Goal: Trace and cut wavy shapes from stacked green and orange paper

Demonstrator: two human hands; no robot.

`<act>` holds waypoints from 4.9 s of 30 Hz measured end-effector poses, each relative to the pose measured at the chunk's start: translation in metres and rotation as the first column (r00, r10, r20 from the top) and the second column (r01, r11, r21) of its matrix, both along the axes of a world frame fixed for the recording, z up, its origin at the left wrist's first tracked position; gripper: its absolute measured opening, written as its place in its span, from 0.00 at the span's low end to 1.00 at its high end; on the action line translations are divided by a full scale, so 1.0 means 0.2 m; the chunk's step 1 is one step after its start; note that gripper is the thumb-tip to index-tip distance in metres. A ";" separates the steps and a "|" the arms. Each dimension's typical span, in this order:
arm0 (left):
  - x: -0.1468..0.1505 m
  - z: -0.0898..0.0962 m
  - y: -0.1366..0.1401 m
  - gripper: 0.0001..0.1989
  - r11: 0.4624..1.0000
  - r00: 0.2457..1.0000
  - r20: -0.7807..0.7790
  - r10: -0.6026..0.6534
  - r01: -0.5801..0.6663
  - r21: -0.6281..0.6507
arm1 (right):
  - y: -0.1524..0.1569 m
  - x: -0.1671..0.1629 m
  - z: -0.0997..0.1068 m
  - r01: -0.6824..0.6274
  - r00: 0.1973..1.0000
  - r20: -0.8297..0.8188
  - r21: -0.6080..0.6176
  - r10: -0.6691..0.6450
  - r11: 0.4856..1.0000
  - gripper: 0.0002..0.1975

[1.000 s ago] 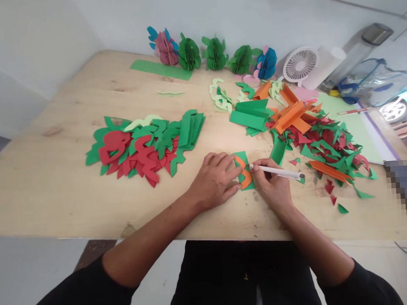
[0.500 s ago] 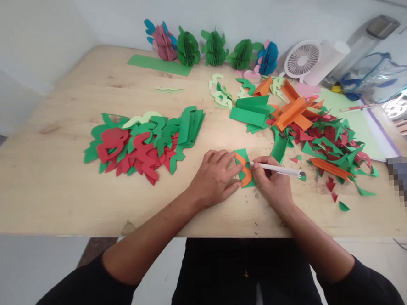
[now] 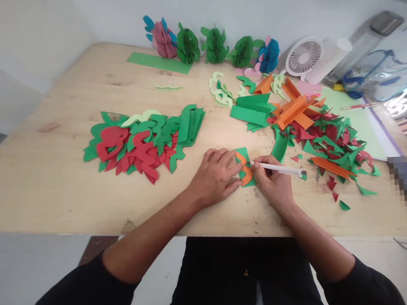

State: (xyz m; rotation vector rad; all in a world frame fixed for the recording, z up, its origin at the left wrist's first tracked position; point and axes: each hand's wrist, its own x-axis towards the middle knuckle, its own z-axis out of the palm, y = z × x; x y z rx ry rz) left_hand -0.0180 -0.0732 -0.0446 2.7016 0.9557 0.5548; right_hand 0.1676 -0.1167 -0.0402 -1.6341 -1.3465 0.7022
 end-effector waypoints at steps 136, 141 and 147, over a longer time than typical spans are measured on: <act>-0.17 0.00 0.15 0.24 0.967 0.967 -0.039 -0.252 0.249 -0.058 | -0.06 0.00 0.06 -0.295 0.841 0.514 0.170 0.171 0.940 0.09; -0.17 0.01 0.15 0.25 0.967 0.967 -0.036 -0.251 0.249 -0.051 | -0.04 0.00 0.07 -0.164 0.957 0.251 0.042 0.148 0.986 0.10; -0.17 0.01 0.15 0.25 0.966 0.966 -0.022 -0.256 0.255 -0.033 | 0.05 -0.04 0.03 -0.085 0.989 -0.125 -0.023 0.082 0.996 0.12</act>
